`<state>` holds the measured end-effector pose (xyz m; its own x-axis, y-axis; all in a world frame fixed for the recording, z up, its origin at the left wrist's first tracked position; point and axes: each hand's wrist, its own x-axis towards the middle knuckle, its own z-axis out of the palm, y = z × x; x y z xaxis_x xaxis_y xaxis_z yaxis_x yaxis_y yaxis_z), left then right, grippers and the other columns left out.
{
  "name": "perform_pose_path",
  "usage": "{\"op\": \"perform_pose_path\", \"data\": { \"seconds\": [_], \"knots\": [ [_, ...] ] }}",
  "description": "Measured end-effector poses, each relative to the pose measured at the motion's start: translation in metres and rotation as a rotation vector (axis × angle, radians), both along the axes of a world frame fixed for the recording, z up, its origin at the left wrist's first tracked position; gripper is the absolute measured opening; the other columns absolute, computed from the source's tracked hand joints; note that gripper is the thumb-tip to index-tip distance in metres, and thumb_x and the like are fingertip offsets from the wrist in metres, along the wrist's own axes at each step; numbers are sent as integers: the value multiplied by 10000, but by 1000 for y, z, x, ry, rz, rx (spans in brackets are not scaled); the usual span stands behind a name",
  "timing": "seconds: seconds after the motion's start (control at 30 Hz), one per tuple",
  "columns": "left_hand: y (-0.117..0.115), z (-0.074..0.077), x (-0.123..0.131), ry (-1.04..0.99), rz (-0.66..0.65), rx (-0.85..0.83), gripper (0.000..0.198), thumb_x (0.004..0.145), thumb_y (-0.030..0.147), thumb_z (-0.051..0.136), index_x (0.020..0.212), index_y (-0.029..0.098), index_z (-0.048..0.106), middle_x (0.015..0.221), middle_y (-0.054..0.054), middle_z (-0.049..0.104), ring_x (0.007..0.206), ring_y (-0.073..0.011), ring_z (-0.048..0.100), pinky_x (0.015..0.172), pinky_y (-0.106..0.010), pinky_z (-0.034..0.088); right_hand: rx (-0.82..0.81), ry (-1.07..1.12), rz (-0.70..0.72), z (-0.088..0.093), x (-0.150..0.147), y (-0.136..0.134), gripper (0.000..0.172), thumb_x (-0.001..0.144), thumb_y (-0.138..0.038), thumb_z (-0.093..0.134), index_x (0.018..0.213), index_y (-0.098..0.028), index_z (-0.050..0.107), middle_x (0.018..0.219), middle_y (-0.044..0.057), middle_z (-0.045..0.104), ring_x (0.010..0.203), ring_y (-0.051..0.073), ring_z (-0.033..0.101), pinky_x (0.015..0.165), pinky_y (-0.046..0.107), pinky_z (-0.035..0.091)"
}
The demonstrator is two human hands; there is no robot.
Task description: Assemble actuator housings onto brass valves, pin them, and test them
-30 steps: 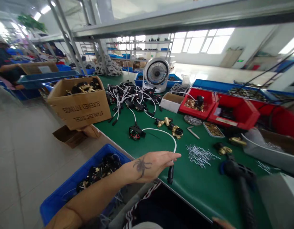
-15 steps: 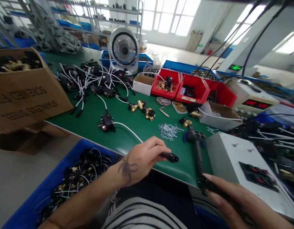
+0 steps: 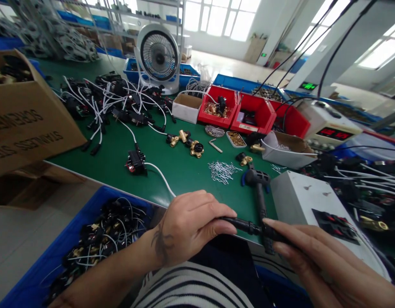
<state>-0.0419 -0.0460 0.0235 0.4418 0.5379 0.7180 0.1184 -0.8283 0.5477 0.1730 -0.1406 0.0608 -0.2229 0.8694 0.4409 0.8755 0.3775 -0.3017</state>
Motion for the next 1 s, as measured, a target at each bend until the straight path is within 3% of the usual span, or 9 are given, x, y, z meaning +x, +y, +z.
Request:
{"op": "perform_pose_path", "data": {
  "seconds": [0.3, 0.43, 0.63, 0.73, 0.87, 0.93, 1.0],
  "knots": [
    [4, 1, -2, -21, -66, 46, 133, 888, 181, 639, 977, 82, 646, 862, -55, 711, 797, -116, 605, 726, -245, 463, 10, -62, 70, 1, -1, 0, 281, 965, -220, 493, 1231, -259, 578, 1033, 10, 650, 834, 100, 662, 753, 127, 519],
    [5, 0, -3, 3, -77, 54, 113, 894, 183, 632, 974, 105, 641, 861, -49, 710, 779, -119, 602, 708, -247, 470, 48, -103, 67, -1, 0, 0, 307, 950, -180, 501, 1243, -233, 577, 1038, 32, 654, 824, 120, 665, 744, 166, 535],
    [4, -1, -3, -17, -111, -83, 105, 897, 222, 628, 957, 136, 634, 824, -30, 711, 743, -111, 611, 698, -223, 504, 132, -170, 92, -5, -7, 0, 311, 929, -117, 539, 1231, -173, 586, 1055, 68, 662, 893, 147, 642, 791, 233, 522],
    [4, -4, -2, -12, -76, -29, 102, 909, 206, 607, 960, 120, 628, 820, -43, 704, 744, -115, 608, 689, -221, 503, 113, -195, 51, -10, -15, 2, 287, 933, -92, 534, 1210, -151, 582, 1031, 68, 673, 887, 131, 647, 828, 227, 510],
    [3, -16, 3, 83, -78, -33, 156, 952, 257, 538, 964, 129, 624, 823, -44, 699, 748, -127, 607, 692, -236, 500, 16, -180, 57, -10, -17, 12, 224, 1003, -249, 444, 1063, -168, 644, 913, 36, 718, 797, 114, 688, 721, 191, 540],
    [1, -24, 7, 211, -139, -45, 211, 964, 306, 508, 942, 139, 635, 804, -35, 695, 724, -138, 597, 675, -256, 485, -45, -198, 84, -3, -4, 24, 373, 1015, -406, 383, 968, -192, 684, 850, 24, 737, 732, 118, 705, 637, 189, 549],
    [0, -32, 9, 315, -205, -53, 269, 945, 387, 524, 951, 148, 646, 836, -31, 700, 748, -153, 599, 685, -278, 484, -40, -240, -42, 6, 26, 37, 489, 992, -516, 353, 937, -192, 715, 858, 50, 753, 722, 150, 720, 600, 220, 548]
  ]
}}
